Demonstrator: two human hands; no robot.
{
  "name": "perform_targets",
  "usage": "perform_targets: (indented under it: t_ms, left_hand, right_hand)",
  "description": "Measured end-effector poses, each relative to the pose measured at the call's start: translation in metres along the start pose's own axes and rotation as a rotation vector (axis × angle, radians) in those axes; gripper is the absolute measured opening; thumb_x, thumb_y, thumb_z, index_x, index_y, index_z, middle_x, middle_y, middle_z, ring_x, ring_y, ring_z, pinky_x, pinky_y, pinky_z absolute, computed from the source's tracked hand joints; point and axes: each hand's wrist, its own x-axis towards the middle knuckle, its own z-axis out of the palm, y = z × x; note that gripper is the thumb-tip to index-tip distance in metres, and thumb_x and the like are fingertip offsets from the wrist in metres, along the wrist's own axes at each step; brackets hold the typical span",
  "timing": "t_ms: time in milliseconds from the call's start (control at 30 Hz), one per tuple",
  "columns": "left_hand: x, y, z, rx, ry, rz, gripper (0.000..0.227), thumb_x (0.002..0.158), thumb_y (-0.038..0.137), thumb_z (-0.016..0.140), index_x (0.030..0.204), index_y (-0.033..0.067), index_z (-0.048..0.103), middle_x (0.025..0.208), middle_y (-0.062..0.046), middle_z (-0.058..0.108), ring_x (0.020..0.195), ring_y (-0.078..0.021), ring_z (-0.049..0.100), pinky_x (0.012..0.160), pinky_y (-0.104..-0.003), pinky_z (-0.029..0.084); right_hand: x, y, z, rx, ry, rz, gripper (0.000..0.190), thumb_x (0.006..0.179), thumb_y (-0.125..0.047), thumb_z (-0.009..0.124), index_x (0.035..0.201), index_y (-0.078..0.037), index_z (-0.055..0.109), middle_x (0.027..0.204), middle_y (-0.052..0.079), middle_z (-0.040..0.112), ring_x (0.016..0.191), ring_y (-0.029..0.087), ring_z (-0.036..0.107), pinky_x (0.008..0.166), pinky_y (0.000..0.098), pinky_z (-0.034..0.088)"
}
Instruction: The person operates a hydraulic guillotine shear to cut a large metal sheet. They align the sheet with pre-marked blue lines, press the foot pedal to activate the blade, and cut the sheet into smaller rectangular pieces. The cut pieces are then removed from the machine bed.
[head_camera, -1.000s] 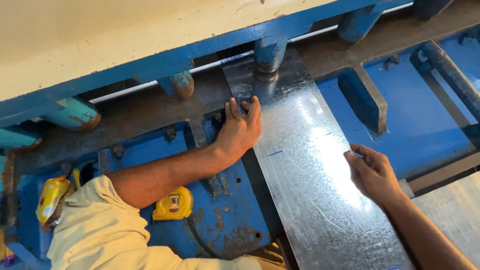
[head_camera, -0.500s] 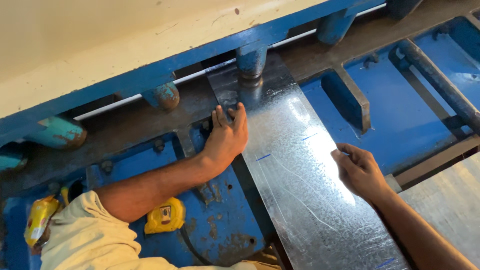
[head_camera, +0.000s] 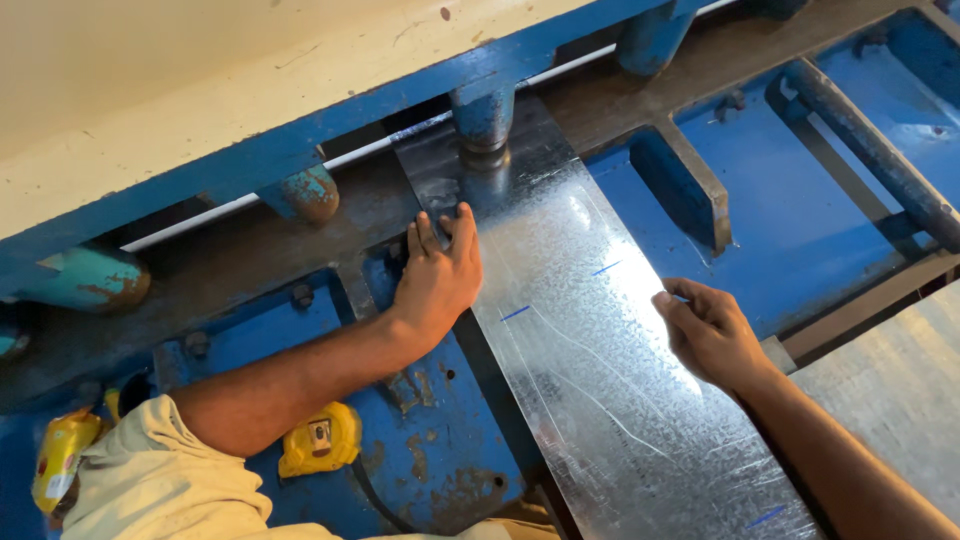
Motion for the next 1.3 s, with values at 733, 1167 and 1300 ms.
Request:
perform_targets:
  t_ms: [733, 1167, 1300]
  left_hand:
    - [-0.003, 0.003, -0.015, 0.263, -0.018, 0.06, 0.044, 0.081, 0.005, 0.064, 0.123, -0.0073, 0.07, 0.113, -0.029, 0.072, 0.047, -0.0049, 0.052, 0.042, -0.021, 0.041]
    - [-0.003, 0.006, -0.012, 0.288, 0.004, 0.039, 0.04, 0.084, 0.006, 0.062, 0.121, -0.0076, 0.07, 0.113, -0.029, 0.072, 0.048, -0.0062, 0.052, 0.044, -0.023, 0.04]
    - [-0.002, 0.007, -0.014, 0.295, -0.003, 0.035, 0.041, 0.084, 0.006, 0.062, 0.121, -0.0073, 0.071, 0.113, -0.029, 0.072, 0.048, -0.0061, 0.051, 0.044, -0.023, 0.039]
  right_hand:
    - [-0.014, -0.041, 0.006, -0.379, 0.037, 0.063, 0.037, 0.1, -0.029, 0.054, 0.118, 0.001, 0.065, 0.051, 0.004, 0.051, 0.04, 0.012, 0.047, 0.04, 0.0307, 0.04]
    - [-0.013, -0.037, 0.006, -0.419, 0.054, -0.003, 0.036, 0.098, -0.029, 0.056, 0.118, 0.0, 0.065, 0.055, 0.005, 0.054, 0.046, 0.013, 0.052, 0.045, 0.0328, 0.043]
    - [-0.016, -0.044, 0.009, -0.432, 0.046, -0.048, 0.034, 0.098, -0.03, 0.056, 0.112, 0.0, 0.067, 0.053, 0.005, 0.053, 0.045, 0.013, 0.052, 0.045, 0.0327, 0.043]
